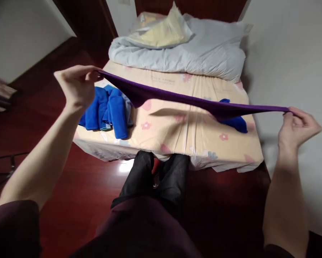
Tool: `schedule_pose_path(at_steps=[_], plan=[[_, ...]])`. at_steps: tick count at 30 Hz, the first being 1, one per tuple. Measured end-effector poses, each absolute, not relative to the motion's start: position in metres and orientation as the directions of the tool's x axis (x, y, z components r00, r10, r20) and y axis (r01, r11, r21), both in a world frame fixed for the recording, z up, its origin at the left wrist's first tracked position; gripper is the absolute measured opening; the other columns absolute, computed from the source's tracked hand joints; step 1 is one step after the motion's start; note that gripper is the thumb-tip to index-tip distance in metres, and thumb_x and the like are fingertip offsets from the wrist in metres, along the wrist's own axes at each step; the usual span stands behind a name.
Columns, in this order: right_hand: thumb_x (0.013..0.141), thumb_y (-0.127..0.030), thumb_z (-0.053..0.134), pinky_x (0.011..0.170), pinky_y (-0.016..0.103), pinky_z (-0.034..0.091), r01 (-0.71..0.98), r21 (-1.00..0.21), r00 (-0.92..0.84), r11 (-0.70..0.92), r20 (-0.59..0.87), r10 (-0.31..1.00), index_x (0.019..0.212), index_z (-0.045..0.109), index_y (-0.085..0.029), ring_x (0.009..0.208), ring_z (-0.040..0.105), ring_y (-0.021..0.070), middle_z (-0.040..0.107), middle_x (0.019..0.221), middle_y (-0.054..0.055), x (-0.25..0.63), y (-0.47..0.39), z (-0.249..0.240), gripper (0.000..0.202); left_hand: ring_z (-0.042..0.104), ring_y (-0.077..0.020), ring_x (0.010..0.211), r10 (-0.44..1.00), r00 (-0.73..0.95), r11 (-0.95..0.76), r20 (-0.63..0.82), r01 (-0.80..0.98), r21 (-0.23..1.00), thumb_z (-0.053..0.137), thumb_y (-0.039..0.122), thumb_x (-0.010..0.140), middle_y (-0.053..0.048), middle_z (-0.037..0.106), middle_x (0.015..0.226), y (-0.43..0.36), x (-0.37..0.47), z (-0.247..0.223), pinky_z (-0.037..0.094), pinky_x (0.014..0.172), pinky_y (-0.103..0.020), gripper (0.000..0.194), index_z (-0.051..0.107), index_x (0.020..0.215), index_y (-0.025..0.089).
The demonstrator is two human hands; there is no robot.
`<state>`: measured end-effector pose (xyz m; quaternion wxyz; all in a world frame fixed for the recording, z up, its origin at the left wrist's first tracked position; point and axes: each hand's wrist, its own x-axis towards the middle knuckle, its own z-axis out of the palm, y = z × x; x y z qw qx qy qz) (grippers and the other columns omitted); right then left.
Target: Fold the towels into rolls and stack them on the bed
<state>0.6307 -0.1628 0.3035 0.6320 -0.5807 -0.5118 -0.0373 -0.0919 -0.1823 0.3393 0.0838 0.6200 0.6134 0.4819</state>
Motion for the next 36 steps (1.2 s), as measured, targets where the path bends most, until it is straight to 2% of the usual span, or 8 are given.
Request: schedule_pose_path(at_steps=[3,6,9,13,17,23,27,36], plan=[[0.085,0.014,0.062,0.096,0.046,0.062,0.642,-0.647,0.416,0.411,0.745,0.522,0.099,0.079,-0.006,0.102,0.08,0.0278,0.079,0.109,0.02,0.625,-0.176,0.281,0.03,0.073,-0.0078,0.11,0.806,-0.119,-0.276,0.58,0.792,0.545,0.052,0.046,0.11,-0.006,0.08,0.116,-0.195,-0.097,0.316,0.046,0.085,-0.032,0.054,0.073,0.123,-0.001],[0.088,0.005,0.065,0.096,0.048,0.062,0.667,-0.597,0.339,0.446,0.776,0.532,0.099,0.081,-0.007,0.105,0.079,0.0297,0.078,0.111,0.023,0.615,-0.195,0.243,0.022,0.071,-0.0079,0.12,0.865,-0.038,-0.237,0.5,0.848,0.475,0.05,0.05,0.112,-0.005,0.078,0.127,-0.207,-0.104,0.269,0.048,0.091,-0.035,0.053,0.074,0.121,0.004],[0.089,-0.005,0.069,0.094,0.047,0.064,0.763,-0.573,0.303,0.298,0.725,0.619,0.101,0.083,-0.011,0.104,0.08,0.0305,0.079,0.112,0.023,0.61,-0.211,0.19,0.019,0.073,-0.0108,0.122,0.919,0.042,-0.252,0.393,0.827,0.502,0.05,0.053,0.109,-0.002,0.08,0.129,-0.213,-0.111,0.198,0.056,0.108,-0.03,0.05,0.081,0.117,0.015],[0.085,-0.009,0.069,0.107,0.042,0.06,0.928,-0.367,0.255,-0.069,0.487,0.835,0.088,0.082,-0.021,0.107,0.079,0.0286,0.083,0.109,0.017,0.612,-0.225,0.116,0.018,0.078,-0.021,0.113,0.956,0.06,-0.223,0.287,0.786,0.577,0.051,0.04,0.103,-0.01,0.082,0.12,-0.22,-0.112,0.094,0.061,0.105,-0.036,0.04,0.084,0.106,0.017],[0.092,-0.018,0.061,0.116,0.044,0.052,0.98,-0.187,0.095,-0.075,0.098,0.991,0.089,0.081,-0.024,0.114,0.074,0.0294,0.083,0.115,0.013,0.609,-0.242,0.064,0.021,0.072,-0.029,0.123,0.993,0.081,-0.117,0.09,0.845,0.522,0.05,0.026,0.096,-0.013,0.082,0.114,-0.232,-0.108,0.028,0.058,0.111,-0.043,0.034,0.083,0.098,0.019],[0.096,-0.019,0.052,0.108,0.048,0.049,0.994,-0.065,0.093,-0.092,0.023,0.995,0.11,0.083,-0.016,0.117,0.063,0.034,0.079,0.119,0.018,0.593,-0.25,0.035,0.034,0.052,-0.0352,0.143,0.972,0.229,-0.235,0.058,0.912,0.335,0.049,0.024,0.099,-0.013,0.068,0.142,-0.243,-0.106,0.014,0.044,0.122,-0.055,0.035,0.078,0.119,0.023],[0.1,-0.022,0.051,0.105,0.05,0.045,0.998,-0.001,0.07,-0.07,-0.009,0.998,0.11,0.083,-0.019,0.113,0.059,0.0351,0.078,0.112,0.017,0.592,-0.248,0.035,0.033,0.063,-0.034,0.12,0.94,0.336,-0.303,-0.064,0.904,0.303,0.044,0.023,0.101,-0.016,0.072,0.125,-0.236,-0.11,0.016,0.053,0.108,-0.05,0.039,0.077,0.122,0.021],[0.102,-0.024,0.046,0.104,0.047,0.044,0.996,0.006,0.084,-0.084,-0.05,0.995,0.107,0.081,-0.019,0.115,0.061,0.0352,0.075,0.109,0.019,0.604,-0.295,0.054,0.035,0.068,-0.0297,0.106,0.94,0.325,-0.28,-0.101,0.908,0.312,0.045,0.024,0.096,-0.015,0.073,0.106,-0.246,-0.127,0.023,0.06,0.099,-0.044,0.042,0.082,0.113,0.016]])
